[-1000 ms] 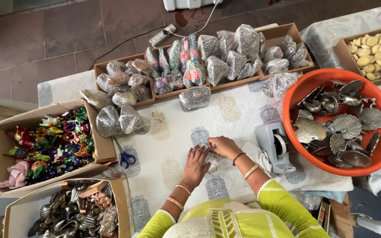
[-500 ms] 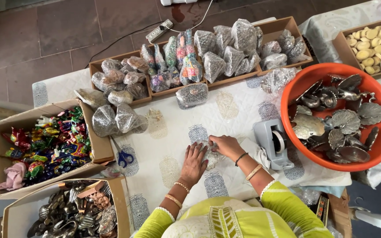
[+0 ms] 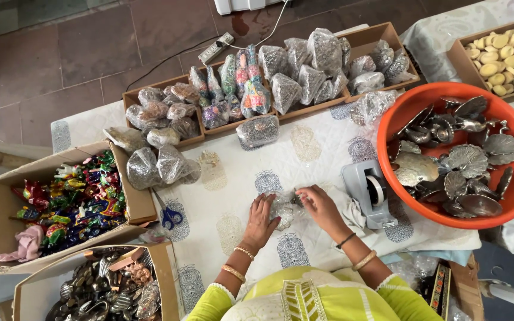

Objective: The person wraps metal decorative figurines in clear plastic film at a work table, twisting the film closed around each item and placing the wrapped figurine into a cardboard box with others. They use a tape dispenser to cut or secure the plastic and take new figurines from an orange basin.

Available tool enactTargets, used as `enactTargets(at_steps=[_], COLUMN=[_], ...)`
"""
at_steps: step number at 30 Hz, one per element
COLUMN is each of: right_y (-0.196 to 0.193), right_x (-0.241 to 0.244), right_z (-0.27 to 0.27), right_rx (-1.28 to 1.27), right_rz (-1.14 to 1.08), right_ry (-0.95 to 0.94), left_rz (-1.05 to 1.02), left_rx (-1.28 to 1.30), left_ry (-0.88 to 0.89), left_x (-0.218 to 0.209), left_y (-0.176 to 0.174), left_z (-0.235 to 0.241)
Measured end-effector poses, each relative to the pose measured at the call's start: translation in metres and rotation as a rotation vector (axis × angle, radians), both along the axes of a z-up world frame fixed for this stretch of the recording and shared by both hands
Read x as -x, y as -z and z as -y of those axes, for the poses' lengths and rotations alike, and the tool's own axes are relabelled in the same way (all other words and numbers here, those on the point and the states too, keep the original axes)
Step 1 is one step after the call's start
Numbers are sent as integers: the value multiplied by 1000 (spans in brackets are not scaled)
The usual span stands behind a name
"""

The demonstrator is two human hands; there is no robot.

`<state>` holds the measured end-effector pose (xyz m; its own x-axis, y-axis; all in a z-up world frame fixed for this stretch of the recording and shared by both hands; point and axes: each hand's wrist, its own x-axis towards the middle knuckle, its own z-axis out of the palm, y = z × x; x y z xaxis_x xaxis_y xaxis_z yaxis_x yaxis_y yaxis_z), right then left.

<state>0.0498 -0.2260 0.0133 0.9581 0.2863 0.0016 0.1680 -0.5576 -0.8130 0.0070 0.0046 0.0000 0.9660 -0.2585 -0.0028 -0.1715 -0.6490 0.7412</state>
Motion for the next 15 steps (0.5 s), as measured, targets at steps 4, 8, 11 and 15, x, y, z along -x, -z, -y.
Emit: enactTargets(at_steps=[4,8,11,15], right_y=[-14,-4,2,4], right_x=[11,20,26,30], right_z=[-12,-18,-17,-19], right_rx=[213,411,428,372], right_rz=[149,193,231,276], right_ry=[-126,-225,-217,-160], left_rz=[-13,29,42,57], left_rx=[-22,-69,-108,-199], left_ry=[14,63,73,90], left_x=[-1,-2,0,1], left_y=[-2,-1,1,-1], left_z=[-1,-2,-2,-1])
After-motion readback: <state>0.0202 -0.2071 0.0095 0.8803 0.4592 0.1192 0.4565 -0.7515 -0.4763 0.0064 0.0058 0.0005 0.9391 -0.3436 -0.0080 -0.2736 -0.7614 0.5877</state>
